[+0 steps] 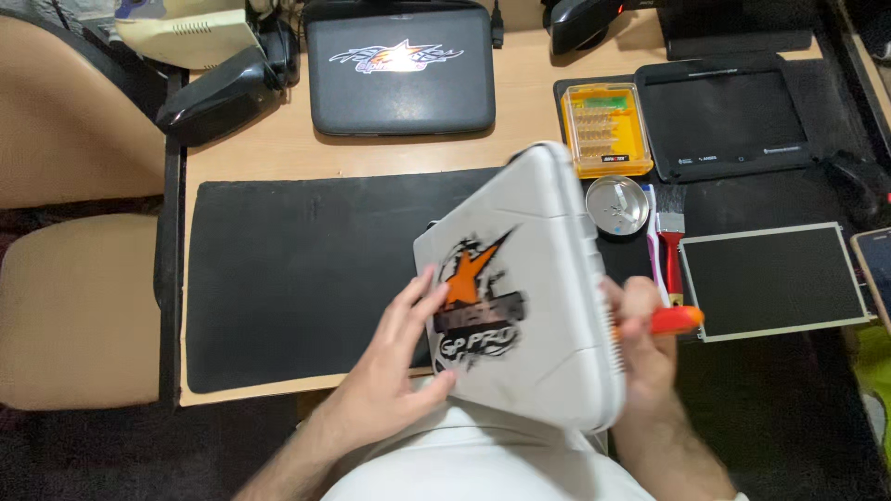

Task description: The person removes screws from the internal frame of a laptop using a screwdriver, detaches the screen panel from the display housing, and luego unscrews a component on the back cover of the device.

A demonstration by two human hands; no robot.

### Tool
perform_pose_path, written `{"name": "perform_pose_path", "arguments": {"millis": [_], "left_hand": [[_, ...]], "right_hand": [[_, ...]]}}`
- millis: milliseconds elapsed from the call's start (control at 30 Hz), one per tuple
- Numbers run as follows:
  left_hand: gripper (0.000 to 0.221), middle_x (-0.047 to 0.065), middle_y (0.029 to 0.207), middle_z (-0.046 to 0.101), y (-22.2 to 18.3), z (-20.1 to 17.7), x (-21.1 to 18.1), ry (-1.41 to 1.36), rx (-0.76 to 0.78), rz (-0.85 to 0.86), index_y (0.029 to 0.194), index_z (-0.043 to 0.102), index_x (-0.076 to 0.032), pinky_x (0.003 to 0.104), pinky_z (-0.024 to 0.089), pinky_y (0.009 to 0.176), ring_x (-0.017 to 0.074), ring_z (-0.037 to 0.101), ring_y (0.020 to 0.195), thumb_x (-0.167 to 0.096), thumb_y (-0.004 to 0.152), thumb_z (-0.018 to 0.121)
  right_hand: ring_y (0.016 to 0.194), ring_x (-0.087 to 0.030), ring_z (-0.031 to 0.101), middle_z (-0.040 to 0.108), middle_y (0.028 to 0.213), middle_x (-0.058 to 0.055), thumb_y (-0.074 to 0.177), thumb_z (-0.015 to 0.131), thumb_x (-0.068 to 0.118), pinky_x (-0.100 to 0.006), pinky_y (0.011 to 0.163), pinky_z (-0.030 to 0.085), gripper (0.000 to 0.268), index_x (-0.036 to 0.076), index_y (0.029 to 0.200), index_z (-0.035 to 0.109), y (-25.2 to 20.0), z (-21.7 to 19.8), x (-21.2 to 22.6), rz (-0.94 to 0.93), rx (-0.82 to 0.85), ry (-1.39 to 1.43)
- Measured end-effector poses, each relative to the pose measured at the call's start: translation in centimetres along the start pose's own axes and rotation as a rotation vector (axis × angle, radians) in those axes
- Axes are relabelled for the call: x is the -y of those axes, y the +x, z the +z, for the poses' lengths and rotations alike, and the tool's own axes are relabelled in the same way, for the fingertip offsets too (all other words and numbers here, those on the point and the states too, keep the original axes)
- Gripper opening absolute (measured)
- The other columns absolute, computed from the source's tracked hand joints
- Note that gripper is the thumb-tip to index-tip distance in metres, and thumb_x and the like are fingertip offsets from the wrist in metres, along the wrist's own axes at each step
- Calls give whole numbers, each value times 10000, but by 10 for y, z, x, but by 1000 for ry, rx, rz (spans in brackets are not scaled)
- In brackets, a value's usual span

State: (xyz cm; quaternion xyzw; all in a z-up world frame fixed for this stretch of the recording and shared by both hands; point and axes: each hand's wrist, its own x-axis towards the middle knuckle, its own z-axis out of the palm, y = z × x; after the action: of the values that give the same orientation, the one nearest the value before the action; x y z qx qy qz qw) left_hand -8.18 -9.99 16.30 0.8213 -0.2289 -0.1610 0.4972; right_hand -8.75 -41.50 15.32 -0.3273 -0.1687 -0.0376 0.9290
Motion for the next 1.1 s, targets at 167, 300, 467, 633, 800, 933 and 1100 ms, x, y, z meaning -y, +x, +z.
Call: {"name": "perform_pose_path", "arguments": {"millis": [167, 300, 467, 633, 800, 933, 1100], "left_hand": [[814, 121, 1907, 504, -21, -9, 17, -398, -191, -72, 1863, 440, -95, 481, 414, 1370, 268, 509, 1690, -191, 1108, 729], [713, 263, 1665, 756, -122, 18, 184, -1093, -589, -159, 1839, 529, -3, 614, 568, 1289, 405, 754, 1456, -302, 1198, 620], [1035, 315, 1900, 481, -105, -68, 65, -1976, -222, 210, 1906, 400, -41, 895, 264, 1348, 605, 410, 1737, -731, 1189, 681], [840, 119, 1937, 467, -90, -99, 50, -960, -910, -459, 1937, 295, -218, 551, 384, 1376, 332, 481, 1694, -302, 1103, 356], [843, 153, 1805, 658, -68, -79, 57, -782, -867, -597, 1948, 382, -140, 580, 601, 1227, 344, 687, 1520, 40, 1130, 479], [886, 157, 1884, 568, -55, -31, 84, -857, -851, -398, 1944, 315, -96, 480, 505, 1359, 287, 617, 1623, -49, 1096, 569], [897, 139, 2074, 137, -32, 0, 81, -286, -578, -102, 1942, 149, -59, 439, 75, 1538, 272, 122, 1916, -155, 1168, 591]], "right_hand": [[1331, -517, 759, 728, 1494, -419, 1243, 672, 73, -560, 1124, 588, 321, 162, 1013, 466, 14, 8, -36, 220, 208, -111], [1551, -418, 743, 728, 1677, -299, 1208, 562, 1, -548, 1365, 558, 372, 191, 944, 382, 33, 32, -48, 413, 329, -618], [1651, -361, 664, 686, 1738, -266, 1191, 629, 76, -550, 1365, 583, 390, 176, 891, 400, 21, 13, -75, 555, 217, -664], [1636, -406, 680, 597, 1843, -281, 1201, 686, 166, -508, 1299, 627, 372, 176, 900, 467, 14, -4, -85, 641, 134, -521], [1520, -384, 783, 716, 1757, -300, 1155, 725, 142, -485, 1156, 725, 361, 167, 897, 473, 14, -17, -77, 625, -56, -582], [1411, -322, 835, 785, 1700, -279, 1113, 756, 75, -453, 1145, 719, 352, 169, 919, 478, 10, -43, -53, 589, -165, -680], [1330, -371, 891, 866, 1554, -294, 1149, 719, 206, -463, 967, 798, 393, 188, 888, 426, -6, -72, -15, 519, -335, -876]]}}
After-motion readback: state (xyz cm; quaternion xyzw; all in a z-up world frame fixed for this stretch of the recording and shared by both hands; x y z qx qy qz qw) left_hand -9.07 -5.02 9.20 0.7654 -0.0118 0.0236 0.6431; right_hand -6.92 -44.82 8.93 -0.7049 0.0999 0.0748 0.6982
